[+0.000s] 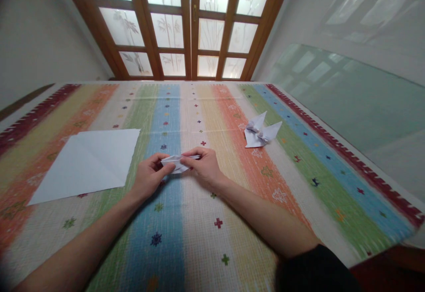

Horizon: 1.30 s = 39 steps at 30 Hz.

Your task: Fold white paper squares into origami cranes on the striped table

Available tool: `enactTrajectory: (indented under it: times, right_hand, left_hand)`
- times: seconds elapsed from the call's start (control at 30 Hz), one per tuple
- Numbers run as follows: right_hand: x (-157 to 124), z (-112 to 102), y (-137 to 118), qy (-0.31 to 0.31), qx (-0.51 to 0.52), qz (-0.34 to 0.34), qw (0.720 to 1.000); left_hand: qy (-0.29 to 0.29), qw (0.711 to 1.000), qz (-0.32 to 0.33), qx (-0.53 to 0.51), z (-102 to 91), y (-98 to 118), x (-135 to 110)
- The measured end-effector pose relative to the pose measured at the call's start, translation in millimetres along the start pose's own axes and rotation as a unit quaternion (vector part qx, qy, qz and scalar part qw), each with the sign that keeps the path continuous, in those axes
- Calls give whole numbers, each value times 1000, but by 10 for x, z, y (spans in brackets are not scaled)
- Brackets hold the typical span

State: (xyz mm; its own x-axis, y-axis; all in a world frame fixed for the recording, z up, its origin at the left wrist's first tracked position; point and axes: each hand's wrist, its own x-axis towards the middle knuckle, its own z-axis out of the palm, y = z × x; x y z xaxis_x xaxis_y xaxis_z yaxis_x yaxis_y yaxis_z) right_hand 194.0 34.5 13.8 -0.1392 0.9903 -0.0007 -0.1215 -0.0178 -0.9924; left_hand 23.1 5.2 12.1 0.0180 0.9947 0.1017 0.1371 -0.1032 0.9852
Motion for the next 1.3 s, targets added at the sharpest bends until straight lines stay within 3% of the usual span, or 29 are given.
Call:
enactTrajectory:
  times: [0.13,0.3,0.5,0.7,0.9,1.1,1.2,1.3]
  right_hand:
    - [-8,-7,-34,-2,-18,-36,999]
    - [20,-38,-30,-3,-24,-33,999]
    - [15,-73,-55,-33,-63,-75,995]
    - [-9,-21,-26,-55,-8,-32,998]
    - [12,-35,-37,-47,-19,-35,998]
    - [0,49,45,51,86,-16,995]
    - [-72,128,97,3,91,26,995]
    - [-125,188,107,-28,94,45,994]
  left_hand:
    - [-12,999,7,33,-23,-8,17]
    - [-5,1000,3,30,-46,-4,13]
    - [-53,995,23,83,-63,43,-9]
    - [-8,999,21,47,-41,83,-20]
    - [-30,998,40,47,-21,49,-21]
    - [63,994,61,62,21,16,-29]
    - [94,991,73,61,56,8,-40]
    - [88,990,91,66,90,-2,-64]
